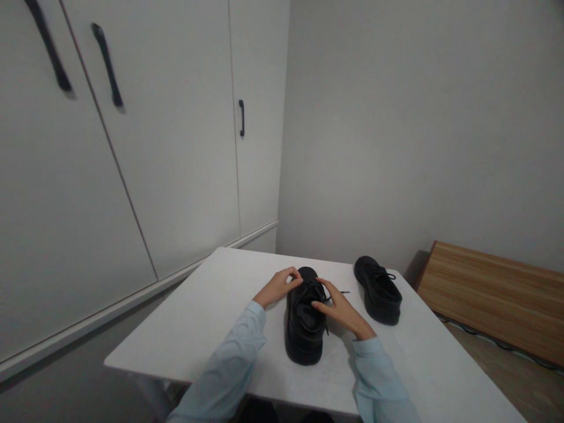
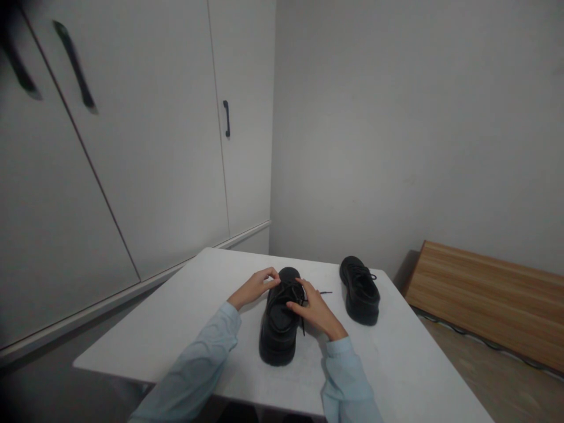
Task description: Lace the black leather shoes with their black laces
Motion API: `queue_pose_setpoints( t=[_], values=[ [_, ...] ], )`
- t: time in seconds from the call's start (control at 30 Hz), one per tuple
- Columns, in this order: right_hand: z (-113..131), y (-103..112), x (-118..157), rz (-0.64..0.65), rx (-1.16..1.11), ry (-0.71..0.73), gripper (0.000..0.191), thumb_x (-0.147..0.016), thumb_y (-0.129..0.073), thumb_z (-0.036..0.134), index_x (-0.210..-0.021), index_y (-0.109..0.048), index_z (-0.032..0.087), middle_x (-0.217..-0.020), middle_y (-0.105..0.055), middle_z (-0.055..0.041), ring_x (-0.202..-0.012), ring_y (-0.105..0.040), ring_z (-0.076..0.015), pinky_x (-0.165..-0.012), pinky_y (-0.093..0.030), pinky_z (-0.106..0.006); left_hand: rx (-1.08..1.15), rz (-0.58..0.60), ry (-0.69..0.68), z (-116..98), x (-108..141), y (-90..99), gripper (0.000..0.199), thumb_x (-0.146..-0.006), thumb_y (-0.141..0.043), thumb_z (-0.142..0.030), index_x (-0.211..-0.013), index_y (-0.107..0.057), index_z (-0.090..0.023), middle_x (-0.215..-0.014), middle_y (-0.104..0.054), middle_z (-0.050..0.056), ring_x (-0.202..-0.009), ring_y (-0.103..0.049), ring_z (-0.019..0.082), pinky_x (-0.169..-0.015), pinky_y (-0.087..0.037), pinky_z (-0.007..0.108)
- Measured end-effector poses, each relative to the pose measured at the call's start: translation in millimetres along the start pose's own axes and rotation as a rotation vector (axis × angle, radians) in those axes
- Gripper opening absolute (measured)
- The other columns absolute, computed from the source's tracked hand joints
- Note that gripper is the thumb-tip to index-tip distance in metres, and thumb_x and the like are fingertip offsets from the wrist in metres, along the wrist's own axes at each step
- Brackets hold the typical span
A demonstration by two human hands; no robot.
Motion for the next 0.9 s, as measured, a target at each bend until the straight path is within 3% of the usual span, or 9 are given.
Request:
queue_pose_setpoints(
  t=[0.3, 0.53, 0.9],
  values=[
    [-1.7, 0.2, -0.3, -0.008, -0.003, 0.009, 0.061, -0.07, -0.07, 0.041, -0.125, -0.05, 0.026, -0.131, -0.054, -0.0093, -0.122, -0.048, -0.0269, -0.105, -0.033, -0.048, 0.185, -0.005, 0.008, 1.6, -0.7, -6.3, 0.023, -0.088, -0.048, -0.038, -0.084, -0.053, -0.016, -0.082, -0.064, 0.003, -0.083, -0.058, 0.015, -0.078, -0.044, 0.027],
    [-1.4, 0.5, -0.6, -0.012, -0.005, 0.016, 0.06, -0.07, -0.069, 0.04, -0.125, -0.05, 0.024, -0.129, -0.055, -0.0096, -0.121, -0.049, -0.0267, -0.104, -0.035, -0.046, 0.193, -0.006, 0.021, 2.5, -3.4, -6.2, 0.026, -0.086, -0.05, -0.041, -0.083, -0.054, -0.015, -0.076, -0.058, 0.001, -0.076, -0.054, 0.014, -0.073, -0.043, 0.026],
    [-1.9, -0.8, -0.7, 0.025, -0.012, 0.003, 0.061, -0.072, -0.068, 0.041, -0.127, -0.047, 0.023, -0.133, -0.052, -0.0104, -0.124, -0.046, -0.0266, -0.106, -0.032, -0.046, 0.48, 0.019, 0.062, -2.0, -1.2, -0.6, 0.034, -0.069, -0.072, -0.035, -0.088, -0.052, -0.016, -0.086, -0.056, 0.002, -0.081, -0.055, 0.014, -0.076, -0.041, 0.026]
  ],
)
Point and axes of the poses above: each hand's wrist, its own x-axis away from the middle knuckle, its own y-axis out of the back of the hand, z = x × y, the point moved 5 cm from there along -x, towards the middle knuckle
